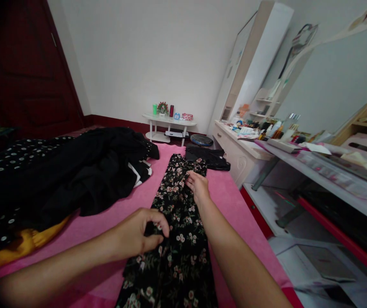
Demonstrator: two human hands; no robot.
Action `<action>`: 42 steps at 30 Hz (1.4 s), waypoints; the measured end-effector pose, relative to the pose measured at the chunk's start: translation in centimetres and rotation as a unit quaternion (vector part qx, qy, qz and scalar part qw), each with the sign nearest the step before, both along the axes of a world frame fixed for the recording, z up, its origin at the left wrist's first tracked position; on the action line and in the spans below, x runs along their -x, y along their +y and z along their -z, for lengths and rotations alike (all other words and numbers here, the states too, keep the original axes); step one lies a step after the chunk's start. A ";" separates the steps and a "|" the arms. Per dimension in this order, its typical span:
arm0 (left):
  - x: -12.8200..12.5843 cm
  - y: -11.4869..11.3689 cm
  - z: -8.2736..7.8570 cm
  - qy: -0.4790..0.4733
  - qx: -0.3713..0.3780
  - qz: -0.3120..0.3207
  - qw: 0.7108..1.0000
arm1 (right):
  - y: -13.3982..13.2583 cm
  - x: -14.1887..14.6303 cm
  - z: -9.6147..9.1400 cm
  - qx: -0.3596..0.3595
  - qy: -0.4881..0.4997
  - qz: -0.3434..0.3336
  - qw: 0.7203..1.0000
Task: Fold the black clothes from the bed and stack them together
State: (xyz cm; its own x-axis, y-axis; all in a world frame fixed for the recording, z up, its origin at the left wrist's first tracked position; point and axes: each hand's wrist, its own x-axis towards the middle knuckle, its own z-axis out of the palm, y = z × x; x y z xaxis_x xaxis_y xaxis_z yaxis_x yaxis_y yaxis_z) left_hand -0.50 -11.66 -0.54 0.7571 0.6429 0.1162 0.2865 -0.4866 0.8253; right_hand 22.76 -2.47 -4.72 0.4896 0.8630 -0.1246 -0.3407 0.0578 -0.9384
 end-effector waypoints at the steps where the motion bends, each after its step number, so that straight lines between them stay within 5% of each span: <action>1: 0.3 0.1 -1.7 -0.023 -0.036 -0.020 0.999 | 0.1 -0.1 -0.1 -0.005 0.007 -0.002 1.000; 4: 0.7 -0.6 -6.1 -0.055 -0.123 -0.045 0.990 | 0.2 -0.7 -0.5 -0.013 0.017 -0.005 1.000; 6: 0.1 -1.9 -7.3 -0.045 -0.145 -0.015 0.988 | 0.1 -1.2 -0.4 -0.010 0.014 -0.003 1.000; 10: -2.7 -5.2 -3.9 0.069 -0.151 0.143 0.976 | -1.1 -2.3 0.8 0.019 -0.009 0.014 1.000; 13: -4.8 -5.9 0.0 0.197 -0.127 0.337 0.912 | -2.3 -3.0 2.3 0.057 -0.036 0.023 0.997; 15: -5.6 -5.3 1.1 0.196 -0.096 0.436 0.873 | -2.9 -3.3 3.1 0.077 -0.056 0.022 0.995; 17: -6.2 -3.9 1.0 0.138 -0.038 0.468 0.872 | -3.2 -3.4 3.6 0.087 -0.075 0.016 0.993; 19: -6.8 -2.0 0.5 0.085 -0.008 0.378 0.922 | -3.3 -3.3 3.9 0.090 -0.097 0.009 0.991; 21: -7.6 0.1 0.8 0.062 -0.056 0.174 0.981 | -3.3 -3.1 4.0 0.089 -0.125 0.007 0.988; 23: -8.3 1.9 2.3 0.059 -0.143 -0.015 0.988 | -3.3 -3.0 4.0 0.090 -0.157 0.007 0.983; 25: -8.8 3.2 4.4 0.067 -0.196 -0.102 0.973 | -2.9 -3.2 4.0 0.103 -0.187 0.001 0.977; 29: -8.9 3.9 7.3 0.084 -0.240 -0.093 0.963 | -0.9 -4.4 3.4 0.133 -0.247 -0.008 0.960; 42: -9.3 3.9 7.9 0.066 -0.226 -0.080 0.969 | 8.7 -8.2 3.1 0.177 -0.452 0.032 0.873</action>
